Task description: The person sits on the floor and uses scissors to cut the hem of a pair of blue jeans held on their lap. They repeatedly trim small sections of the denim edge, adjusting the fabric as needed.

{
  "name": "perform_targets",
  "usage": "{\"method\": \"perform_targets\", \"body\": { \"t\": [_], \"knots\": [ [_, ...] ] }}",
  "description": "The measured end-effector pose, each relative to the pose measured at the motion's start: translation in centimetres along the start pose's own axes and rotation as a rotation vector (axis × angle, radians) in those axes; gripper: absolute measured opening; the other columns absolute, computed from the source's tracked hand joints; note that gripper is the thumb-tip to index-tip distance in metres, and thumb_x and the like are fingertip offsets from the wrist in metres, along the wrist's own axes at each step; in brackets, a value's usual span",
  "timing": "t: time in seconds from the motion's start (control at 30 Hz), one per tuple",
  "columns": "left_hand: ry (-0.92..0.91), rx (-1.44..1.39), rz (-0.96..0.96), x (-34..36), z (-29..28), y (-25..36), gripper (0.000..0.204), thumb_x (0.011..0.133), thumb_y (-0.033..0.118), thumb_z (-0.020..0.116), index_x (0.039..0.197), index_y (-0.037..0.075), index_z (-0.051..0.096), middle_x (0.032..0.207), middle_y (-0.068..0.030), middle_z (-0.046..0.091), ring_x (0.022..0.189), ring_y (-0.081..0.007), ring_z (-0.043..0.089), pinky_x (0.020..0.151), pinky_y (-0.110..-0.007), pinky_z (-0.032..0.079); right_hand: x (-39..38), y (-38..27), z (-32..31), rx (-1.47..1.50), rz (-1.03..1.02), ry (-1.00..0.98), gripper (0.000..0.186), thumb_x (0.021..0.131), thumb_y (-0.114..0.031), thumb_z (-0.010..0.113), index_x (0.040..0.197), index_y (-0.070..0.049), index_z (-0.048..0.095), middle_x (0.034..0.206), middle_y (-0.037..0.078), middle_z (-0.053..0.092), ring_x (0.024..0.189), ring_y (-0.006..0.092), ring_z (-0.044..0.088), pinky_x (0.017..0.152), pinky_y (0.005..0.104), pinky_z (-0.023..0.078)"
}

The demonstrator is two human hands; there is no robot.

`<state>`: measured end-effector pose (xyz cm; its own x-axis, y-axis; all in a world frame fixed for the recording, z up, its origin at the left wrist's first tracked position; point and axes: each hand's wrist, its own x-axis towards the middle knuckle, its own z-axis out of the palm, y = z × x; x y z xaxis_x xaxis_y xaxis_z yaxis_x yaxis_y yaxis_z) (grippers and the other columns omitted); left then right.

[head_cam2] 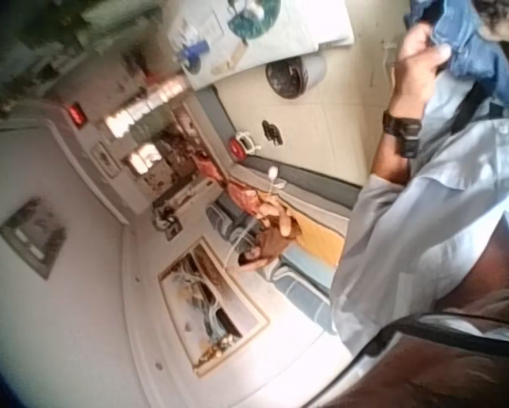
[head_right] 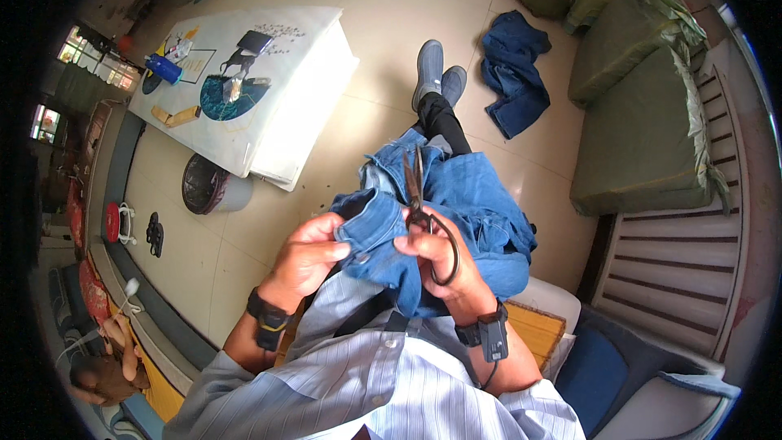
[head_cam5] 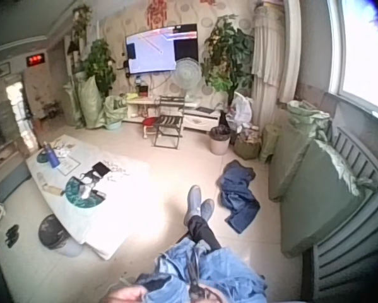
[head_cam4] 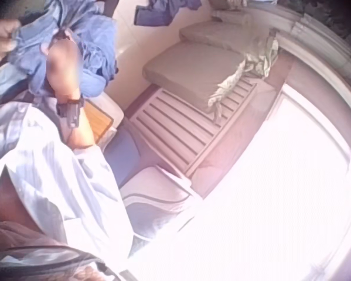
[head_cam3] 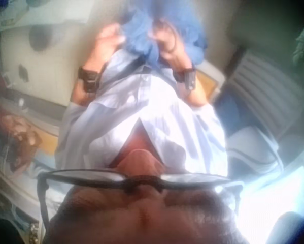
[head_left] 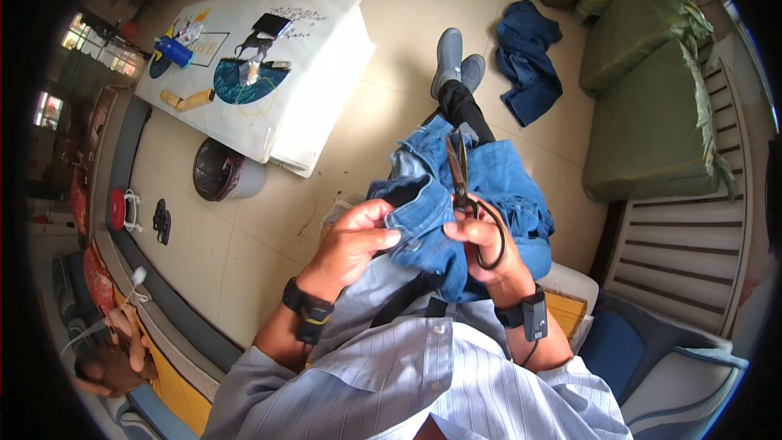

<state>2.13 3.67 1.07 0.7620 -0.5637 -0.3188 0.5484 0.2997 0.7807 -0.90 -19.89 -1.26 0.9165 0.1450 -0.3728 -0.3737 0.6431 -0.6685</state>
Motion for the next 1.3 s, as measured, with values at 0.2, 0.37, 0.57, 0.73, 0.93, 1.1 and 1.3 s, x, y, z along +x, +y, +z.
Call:
{"method": "perform_targets", "body": {
  "t": [0.2,0.37,0.57,0.73,0.93,1.1,1.3],
  "knots": [
    [0.081,-0.107,0.042,0.0,0.2,0.0,0.03,0.091,0.006,0.072,0.12,0.0,0.066,0.119,-0.0073,0.072,0.107,-0.0168,0.067,0.101,-0.037,0.051,0.2,0.3,-0.1,-0.151,-0.03,0.028,0.045,0.076,-0.007,0.081,0.117,-0.005,0.064,0.088,-0.007,0.048,0.08,0.0075,0.045,0.075,0.0241,0.038],
    [0.24,0.067,0.02,0.1,-2.7,-3.9,0.028,0.094,0.001,0.075,0.12,0.002,0.066,0.107,-0.0011,0.067,0.1,-0.0087,0.063,0.092,-0.026,0.051,1.2,6.2,-4.5,0.04,0.082,0.121,0.044,0.077,-0.006,0.082,0.116,0.0,0.064,0.1,0.002,0.063,0.095,0.0138,0.064,0.093,0.0292,0.051],
    [0.462,0.57,0.363,-2.3,-1.1,-4.7,0.017,0.094,-0.002,0.074,0.109,0.002,0.067,0.104,-0.0023,0.067,0.089,-0.0086,0.063,0.079,-0.027,0.054,0.8,7.0,-4.8,0.068,-0.009,0.177,0.04,0.079,-0.002,0.08,0.115,-0.002,0.064,0.095,-0.001,0.059,0.09,0.0124,0.062,0.086,0.0275,0.053],
    [0.222,0.401,0.025,-2.4,-0.4,-3.4,0.009,0.098,0.003,0.074,0.102,0.001,0.066,0.094,-0.0033,0.068,0.079,-0.008,0.063,0.071,-0.025,0.052,0.0,5.9,-3.3,-0.045,-0.045,0.158,0.041,0.078,-0.005,0.079,0.116,-0.004,0.066,0.095,-0.004,0.058,0.088,0.0095,0.055,0.083,0.0263,0.045],
    [0.209,0.361,-0.127,-1.9,-1.0,-4.3,0.017,0.097,0.016,0.079,0.103,0.004,0.069,0.092,-0.0028,0.071,0.078,-0.0082,0.065,0.067,-0.024,0.052,-0.1,5.0,-1.7,-0.166,-0.089,0.146,0.043,0.079,-0.009,0.081,0.118,-0.002,0.064,0.091,-0.005,0.053,0.087,0.0086,0.053,0.08,0.0246,0.046],
    [0.196,0.533,-0.123,-1.0,-0.7,-4.5,0.034,0.097,0.036,0.081,0.092,0.005,0.07,0.08,0.0013,0.065,0.068,-0.0062,0.058,0.058,-0.026,0.049,-0.2,5.5,-0.2,-0.292,-0.168,0.121,0.039,0.082,-0.008,0.075,0.118,0.0,0.063,0.093,-0.004,0.056,0.09,0.0094,0.055,0.08,0.0272,0.047],
    [0.198,0.306,-0.132,-1.1,-1.1,-5.0,0.027,0.101,0.026,0.074,0.087,0.003,0.067,0.075,0.0,0.062,0.062,-0.0072,0.056,0.054,-0.026,0.047,-0.2,4.9,1.6,-0.408,-0.201,0.113,0.034,0.083,-0.003,0.068,0.116,-0.002,0.062,0.088,-0.006,0.053,0.08,0.0074,0.049,0.073,0.0242,0.04]
  ]
}}
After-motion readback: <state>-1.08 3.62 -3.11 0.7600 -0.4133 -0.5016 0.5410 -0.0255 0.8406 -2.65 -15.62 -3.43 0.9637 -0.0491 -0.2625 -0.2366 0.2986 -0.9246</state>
